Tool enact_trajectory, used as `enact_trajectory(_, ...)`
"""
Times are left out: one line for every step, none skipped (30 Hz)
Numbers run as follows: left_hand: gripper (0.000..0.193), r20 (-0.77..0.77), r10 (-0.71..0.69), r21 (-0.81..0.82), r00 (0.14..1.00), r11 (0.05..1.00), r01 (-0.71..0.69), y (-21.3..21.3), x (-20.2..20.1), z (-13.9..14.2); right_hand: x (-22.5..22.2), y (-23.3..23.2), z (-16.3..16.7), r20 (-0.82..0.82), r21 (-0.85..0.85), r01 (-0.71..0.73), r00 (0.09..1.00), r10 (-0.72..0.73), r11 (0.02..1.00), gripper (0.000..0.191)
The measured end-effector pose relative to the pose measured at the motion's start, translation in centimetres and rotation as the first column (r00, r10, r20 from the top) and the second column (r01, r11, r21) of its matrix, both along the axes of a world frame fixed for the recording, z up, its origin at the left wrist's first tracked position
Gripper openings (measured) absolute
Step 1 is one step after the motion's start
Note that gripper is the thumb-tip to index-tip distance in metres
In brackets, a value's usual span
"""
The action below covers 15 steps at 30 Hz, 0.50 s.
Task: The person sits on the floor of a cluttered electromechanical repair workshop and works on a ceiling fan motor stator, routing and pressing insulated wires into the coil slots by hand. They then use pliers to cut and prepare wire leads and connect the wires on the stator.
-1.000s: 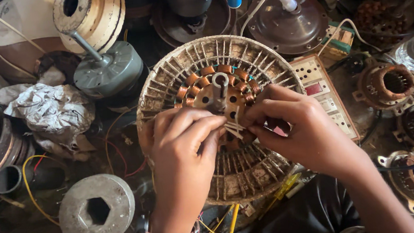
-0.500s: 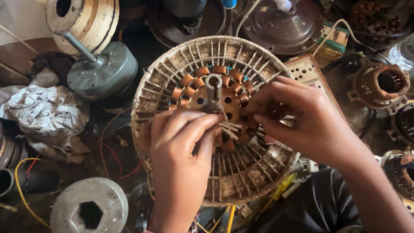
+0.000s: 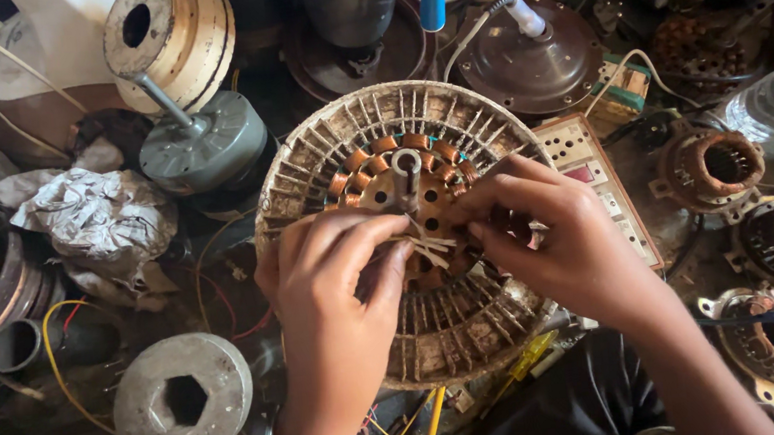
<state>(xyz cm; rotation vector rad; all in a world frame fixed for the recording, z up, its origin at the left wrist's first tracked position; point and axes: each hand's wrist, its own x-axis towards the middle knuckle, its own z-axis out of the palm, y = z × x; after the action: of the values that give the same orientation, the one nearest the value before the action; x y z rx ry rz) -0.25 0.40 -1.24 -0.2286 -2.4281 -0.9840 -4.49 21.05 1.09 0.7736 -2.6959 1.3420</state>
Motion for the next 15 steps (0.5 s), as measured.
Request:
enact_trajectory(0.018,-0.003,0.014,0.001,1.0,1.0,-0.014,0.1,0.0,0.0,0.0,0.0,0.0,0.007,0.013,0.001,1.0,-0.001,1.0,0.024)
enact_trajectory(0.017,-0.005,0.028,0.0,1.0,1.0,-0.028,0.3,0.0,0.0,0.0,-0.1,0.0,0.024,0.023,0.014,1.0,-0.014,1.0,0.025)
enact_trajectory(0.016,-0.008,0.041,0.0,0.999,0.999,-0.041,0.5,-0.1,0.0,0.0,-0.1,0.0,0.04,0.035,0.027,0.999,-0.028,0.999,0.025)
enact_trajectory(0.016,-0.007,0.055,0.01,0.998,0.998,-0.055,0.8,-0.1,-0.1,0.0,-0.1,0.0,0.056,0.048,0.04,0.998,-0.042,0.998,0.026)
enact_trajectory(0.016,-0.006,0.069,0.018,0.998,0.997,-0.069,1.0,-0.1,-0.1,0.1,-0.2,0.0,0.03,0.047,0.031,0.999,-0.033,0.998,0.026)
enact_trajectory(0.016,-0.005,0.083,0.027,0.997,0.996,-0.083,1.2,-0.1,-0.1,0.1,-0.3,0.0,0.005,0.046,0.022,1.0,-0.023,0.999,0.026)
enact_trajectory(0.014,0.0,0.089,0.02,0.996,0.996,-0.089,1.3,0.0,-0.2,0.2,-0.3,0.0,-0.021,0.045,0.014,1.0,-0.013,0.999,0.027)
enact_trajectory(0.012,0.004,0.094,0.013,0.996,0.996,-0.094,1.4,0.0,-0.2,0.2,-0.4,-0.1,-0.048,0.06,0.006,0.999,-0.003,0.998,0.029)
enact_trajectory(0.01,0.007,0.098,0.005,0.995,0.995,-0.098,1.4,0.0,-0.2,0.2,-0.5,-0.2,-0.076,0.075,0.0,0.997,0.005,0.997,0.031)
enact_trajectory(0.01,0.011,0.096,0.007,0.995,0.995,-0.096,1.5,0.0,-0.2,0.2,-0.6,-0.2,-0.103,0.09,-0.004,0.995,0.013,0.996,0.034)
enact_trajectory(0.009,0.014,0.093,0.009,0.996,0.996,-0.093,1.5,0.1,-0.2,0.2,-0.6,-0.3,-0.101,0.096,-0.01,0.995,0.019,0.995,0.032)
enact_trajectory(0.009,0.016,0.092,0.011,0.996,0.996,-0.092,1.4,0.1,-0.2,0.2,-0.6,-0.3,-0.1,0.102,-0.016,0.995,0.026,0.995,0.031)
enact_trajectory(0.011,0.022,0.076,0.012,0.997,0.997,-0.076,1.3,0.0,-0.3,0.2,-0.7,-0.3,-0.1,0.107,-0.023,0.994,0.033,0.994,0.03)
enact_trajectory(0.012,0.03,0.061,0.012,0.998,0.998,-0.062,1.3,0.0,-0.3,0.2,-0.7,-0.3,-0.106,0.104,-0.022,0.994,0.033,0.994,0.031)
enact_trajectory(0.014,0.037,0.047,0.012,0.998,0.999,-0.047,1.1,0.0,-0.3,0.3,-0.7,-0.3,-0.113,0.1,-0.021,0.993,0.032,0.995,0.032)
